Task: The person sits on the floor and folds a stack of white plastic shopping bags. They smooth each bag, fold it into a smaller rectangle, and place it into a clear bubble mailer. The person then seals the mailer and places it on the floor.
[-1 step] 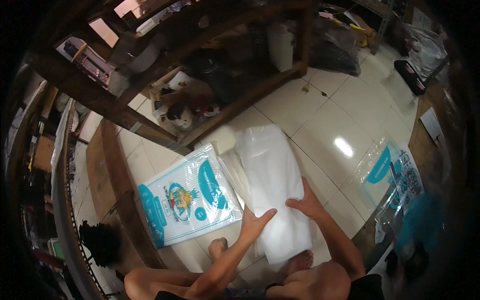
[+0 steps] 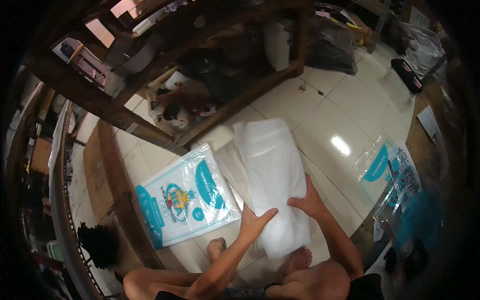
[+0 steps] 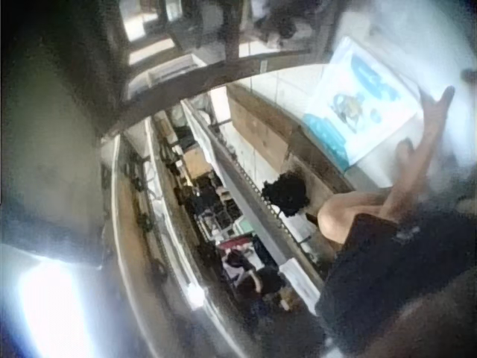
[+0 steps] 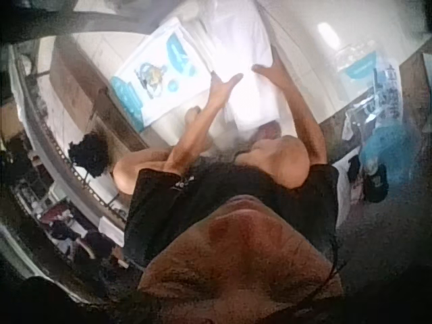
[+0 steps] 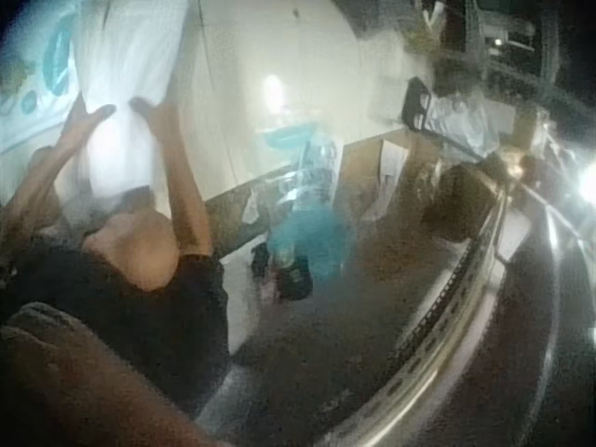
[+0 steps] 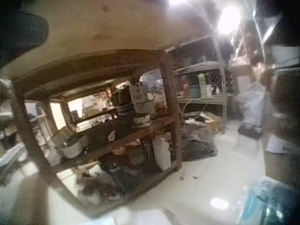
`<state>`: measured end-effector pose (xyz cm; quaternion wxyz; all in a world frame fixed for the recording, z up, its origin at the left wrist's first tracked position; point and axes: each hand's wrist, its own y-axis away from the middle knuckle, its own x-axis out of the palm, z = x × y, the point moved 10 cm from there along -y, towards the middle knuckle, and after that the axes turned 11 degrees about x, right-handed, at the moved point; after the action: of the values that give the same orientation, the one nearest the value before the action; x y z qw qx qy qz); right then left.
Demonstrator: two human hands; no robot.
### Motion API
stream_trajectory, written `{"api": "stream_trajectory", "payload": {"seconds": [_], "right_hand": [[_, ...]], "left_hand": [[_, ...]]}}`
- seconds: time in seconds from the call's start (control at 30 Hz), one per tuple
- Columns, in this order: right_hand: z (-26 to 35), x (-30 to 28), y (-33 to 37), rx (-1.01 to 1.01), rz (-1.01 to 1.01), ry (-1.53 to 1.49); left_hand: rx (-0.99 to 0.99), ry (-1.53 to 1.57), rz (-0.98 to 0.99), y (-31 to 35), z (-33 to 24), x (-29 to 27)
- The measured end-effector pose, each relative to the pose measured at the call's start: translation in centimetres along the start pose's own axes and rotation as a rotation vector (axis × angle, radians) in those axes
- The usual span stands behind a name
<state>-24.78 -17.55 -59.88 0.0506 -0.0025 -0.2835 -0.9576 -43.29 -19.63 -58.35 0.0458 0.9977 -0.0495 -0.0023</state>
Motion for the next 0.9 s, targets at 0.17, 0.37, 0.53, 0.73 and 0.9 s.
{"api": "stream_trajectory", "payload": {"seconds": [0.17,0.37,0.53,0.73,0.9], "right_hand": [[2.5,-3.5,4.1,-0.179,-0.025,0.298],[-3.8,-7.6,3.8,-0.204,-0.053,0.095],[4.6,-6.6,7.1,-0.376,-0.053,0.165],[19.1,-3.0,15.0,-0.728,-0.094,0.516],[21.9,3.1,13.9,-0.588,-0.270,1.336]], "left_hand": [[0.172,-0.271,0.388,-0.8,-3.9,3.6],[-0.179,-0.192,0.676,-1.3,10.7,2.7],[-0.186,-0.261,0.669,-4.1,3.3,3.1],[-0.103,-0.522,0.695,-6.0,5.3,1.0],[-0.116,-0.604,0.852,-6.0,5.2,1.4]]}}
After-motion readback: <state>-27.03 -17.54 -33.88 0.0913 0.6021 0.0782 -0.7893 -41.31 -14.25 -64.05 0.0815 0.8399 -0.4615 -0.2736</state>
